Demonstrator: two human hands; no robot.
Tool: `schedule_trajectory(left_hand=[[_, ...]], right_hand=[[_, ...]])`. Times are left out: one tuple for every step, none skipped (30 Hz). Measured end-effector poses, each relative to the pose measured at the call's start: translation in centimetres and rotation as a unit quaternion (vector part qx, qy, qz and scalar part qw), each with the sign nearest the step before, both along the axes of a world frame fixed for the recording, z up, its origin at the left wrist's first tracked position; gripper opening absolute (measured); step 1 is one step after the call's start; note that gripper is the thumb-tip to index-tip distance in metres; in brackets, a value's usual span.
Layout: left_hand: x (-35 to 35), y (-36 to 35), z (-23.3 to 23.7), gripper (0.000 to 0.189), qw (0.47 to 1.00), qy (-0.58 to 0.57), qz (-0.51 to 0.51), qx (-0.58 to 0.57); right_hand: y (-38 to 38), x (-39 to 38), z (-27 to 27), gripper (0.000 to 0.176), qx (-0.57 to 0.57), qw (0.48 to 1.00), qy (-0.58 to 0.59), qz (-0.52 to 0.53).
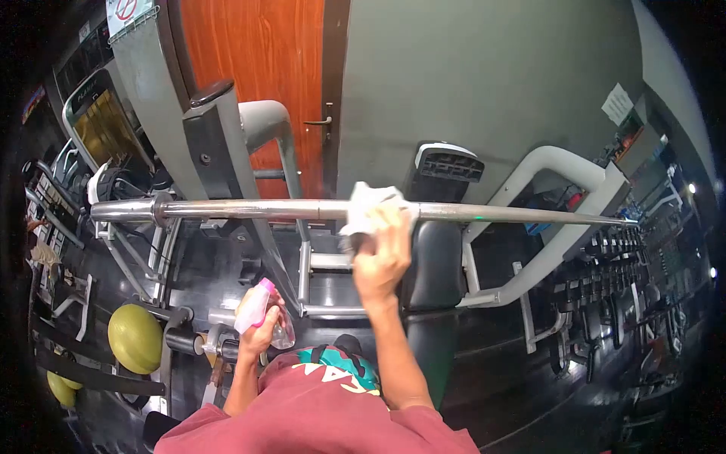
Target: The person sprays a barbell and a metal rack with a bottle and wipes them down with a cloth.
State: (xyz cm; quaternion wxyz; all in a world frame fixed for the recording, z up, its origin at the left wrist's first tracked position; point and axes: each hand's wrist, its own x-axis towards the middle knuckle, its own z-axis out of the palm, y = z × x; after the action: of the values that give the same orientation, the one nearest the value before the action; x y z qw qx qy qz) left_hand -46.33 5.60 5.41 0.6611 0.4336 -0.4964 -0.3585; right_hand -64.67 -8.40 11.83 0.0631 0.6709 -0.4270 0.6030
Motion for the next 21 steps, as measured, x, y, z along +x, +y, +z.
schedule_trajectory(left_hand=[[-0.4,-0.3,0.2,0.022,1.0,0.002,-0.007,0.0],[-0.5,-0.4,0.6,0.02,1.0,-0.003,-0.017,-0.005],[-0.5,-0.5,0.9,0.019,1.0,-0.008,-0.025,-0.009],[-0.4,-0.6,1.1,0.019,1.0,-0.01,-0.026,-0.011],[-0.2,-0.7,1.2,0.019,0.997,-0.07,-0.021,-0.036],[-0.1,-0.6,1.4,0.019,0.99,-0.13,-0.016,-0.06],[-0.4,-0.4,1.8,0.019,0.992,-0.117,-0.001,-0.056],[-0.3,-0.2,1.7,0.019,0.992,-0.117,0.001,-0.056],[-0.2,0.0,1.4,0.019,0.992,-0.117,0.002,-0.054],[0.0,0.2,1.2,0.02,0.992,-0.117,0.003,-0.053],[0.2,0.5,1.0,0.02,0.992,-0.118,0.004,-0.053],[0.3,0.8,0.8,0.02,0.993,-0.109,0.0,-0.044],[0.4,1.0,0.5,0.02,0.994,-0.099,-0.004,-0.036],[0.4,1.2,0.2,0.02,0.994,-0.1,-0.004,-0.038],[0.3,1.3,-0.2,0.019,0.998,-0.055,-0.013,-0.008],[0.2,1.3,-0.4,0.019,0.999,-0.01,-0.022,0.023],[0.3,1.3,-0.6,0.019,0.999,-0.034,-0.016,0.029],[0.3,1.1,-0.9,0.019,0.999,-0.035,-0.022,0.028],[0.2,0.9,-1.3,0.02,0.998,-0.053,-0.02,0.015],[0.1,0.6,-1.4,0.02,0.997,-0.071,-0.017,0.002],[-0.1,0.4,-1.2,0.02,0.997,-0.071,-0.02,0.002]], right_hand=[[1.7,1.1,0.4,0.047,0.01,0.995,0.011,0.102],[2.1,1.0,0.6,0.047,0.035,0.987,0.0,0.159],[2.4,0.5,0.8,0.044,0.079,0.978,-0.038,0.189],[2.5,-0.4,1.1,0.042,0.122,0.965,-0.076,0.219],[2.4,-1.1,1.5,0.031,0.124,0.949,-0.152,0.248],[1.8,-2.4,1.2,0.029,0.095,0.959,-0.167,0.209],[1.2,-3.4,1.8,0.033,0.031,0.973,-0.168,0.156],[0.7,-3.7,2.5,0.034,0.032,0.952,-0.255,0.167],[-0.4,-4.9,3.0,0.033,0.0,0.973,-0.206,0.103],[-1.4,-6.0,3.3,0.031,-0.033,0.987,-0.155,0.038],[-2.6,-6.3,2.8,0.03,-0.028,0.991,-0.127,0.01],[-3.5,-6.3,2.4,0.029,-0.024,0.995,-0.098,-0.019],[-3.6,-5.9,2.1,0.028,-0.052,0.99,0.078,-0.108],[-3.6,-5.3,0.9,0.03,-0.012,0.993,0.035,-0.116],[-2.8,-4.3,0.9,0.032,0.0,0.994,0.02,-0.108],[-2.0,-3.3,0.9,0.033,0.012,0.995,0.005,-0.101],[-1.5,-2.3,0.5,0.035,0.002,0.996,-0.011,-0.085],[-0.5,-1.5,0.4,0.039,0.004,0.997,-0.014,-0.076],[0.1,-1.1,0.1,0.04,0.0,0.999,-0.014,-0.044],[0.5,-1.1,-0.1,0.041,-0.003,1.0,-0.014,-0.01],[0.8,-1.4,-0.5,0.041,0.004,1.0,-0.017,0.026]])
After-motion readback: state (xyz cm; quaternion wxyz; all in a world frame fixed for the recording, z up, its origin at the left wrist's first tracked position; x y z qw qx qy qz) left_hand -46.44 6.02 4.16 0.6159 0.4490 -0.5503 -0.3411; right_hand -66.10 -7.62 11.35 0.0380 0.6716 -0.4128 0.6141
